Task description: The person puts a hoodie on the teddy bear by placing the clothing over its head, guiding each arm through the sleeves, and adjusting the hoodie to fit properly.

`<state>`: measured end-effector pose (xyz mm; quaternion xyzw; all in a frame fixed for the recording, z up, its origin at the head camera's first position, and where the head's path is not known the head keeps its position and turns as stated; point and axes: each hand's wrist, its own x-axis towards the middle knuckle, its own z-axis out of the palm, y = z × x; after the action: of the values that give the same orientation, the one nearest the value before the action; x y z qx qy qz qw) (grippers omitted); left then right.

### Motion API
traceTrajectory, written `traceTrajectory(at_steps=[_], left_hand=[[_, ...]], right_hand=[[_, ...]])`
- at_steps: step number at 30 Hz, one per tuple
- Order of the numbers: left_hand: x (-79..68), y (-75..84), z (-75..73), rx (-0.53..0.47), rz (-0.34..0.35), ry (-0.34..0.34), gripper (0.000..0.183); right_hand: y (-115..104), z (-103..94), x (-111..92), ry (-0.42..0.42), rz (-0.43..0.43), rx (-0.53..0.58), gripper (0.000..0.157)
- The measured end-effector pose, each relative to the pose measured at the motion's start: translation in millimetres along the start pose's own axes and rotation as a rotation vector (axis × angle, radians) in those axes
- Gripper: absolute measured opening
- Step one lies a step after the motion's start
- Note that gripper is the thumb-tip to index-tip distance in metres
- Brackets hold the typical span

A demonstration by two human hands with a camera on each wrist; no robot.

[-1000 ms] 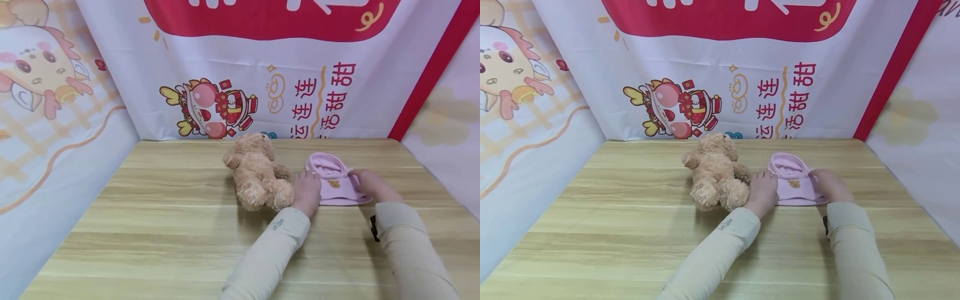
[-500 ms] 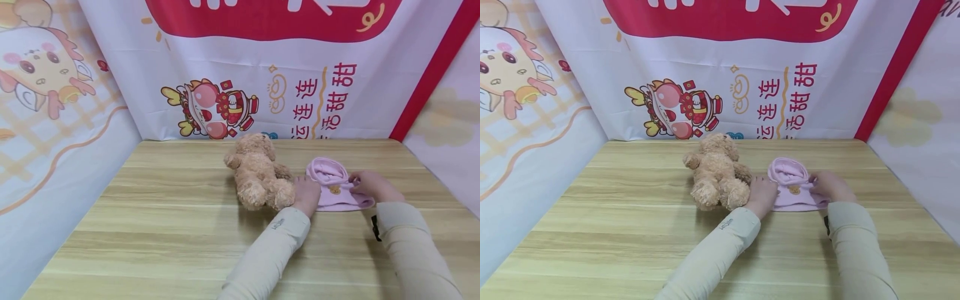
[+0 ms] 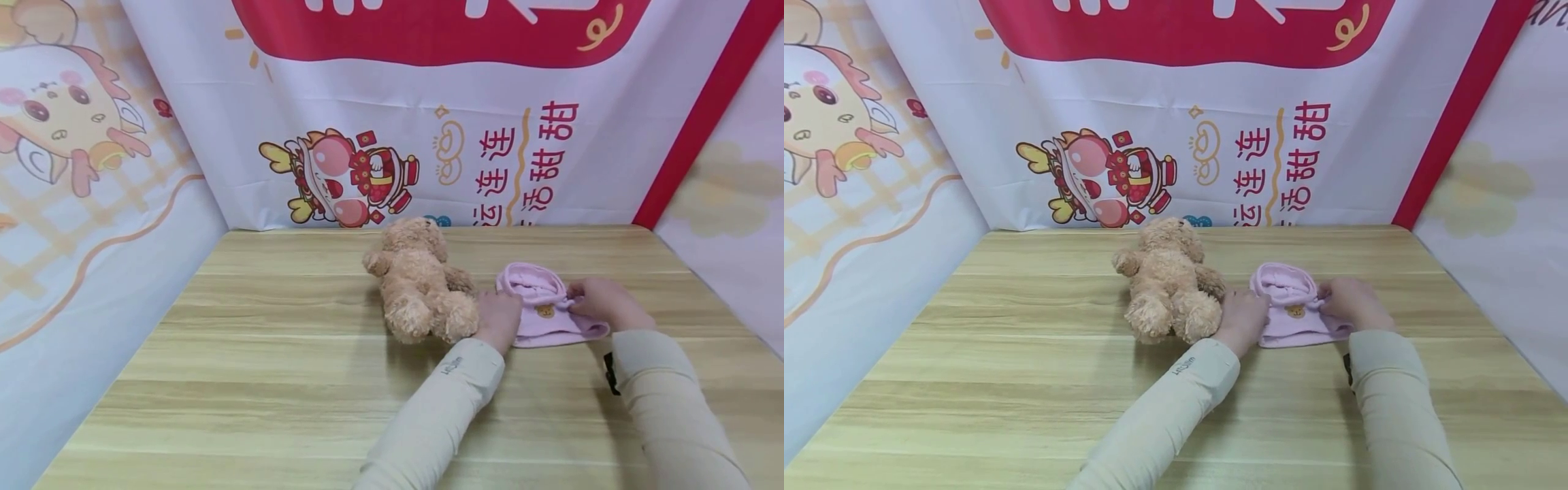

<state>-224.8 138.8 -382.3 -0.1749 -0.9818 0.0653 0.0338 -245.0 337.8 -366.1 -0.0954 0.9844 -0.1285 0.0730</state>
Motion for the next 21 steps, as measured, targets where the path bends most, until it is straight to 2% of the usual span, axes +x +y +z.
traceTrajectory(at_steps=[6,10,15,18,21], left_hand=[[-3.7,1.5,-2.0,0.041,0.041,0.087,0.021],[-5.4,3.0,-3.0,0.017,0.055,0.154,0.017],[-5.3,3.5,-9.7,-0.035,0.048,0.223,0.017],[-4.4,4.4,-20.7,-0.037,0.03,0.259,0.017],[-3.1,5.0,-34.4,-0.018,0.021,0.321,0.018]], right_hand=[[-1,-0.8,0,-0.001,0.027,0.053,0.01],[-1,-6.1,-3,0.018,0.012,0.075,0.015],[-2,-16.2,-7,0.096,-0.036,0.096,0.015],[-2,-23.7,-8,0.145,-0.022,0.098,0.017],[-2,-29.3,-9,0.236,-0.022,0.07,0.018]])
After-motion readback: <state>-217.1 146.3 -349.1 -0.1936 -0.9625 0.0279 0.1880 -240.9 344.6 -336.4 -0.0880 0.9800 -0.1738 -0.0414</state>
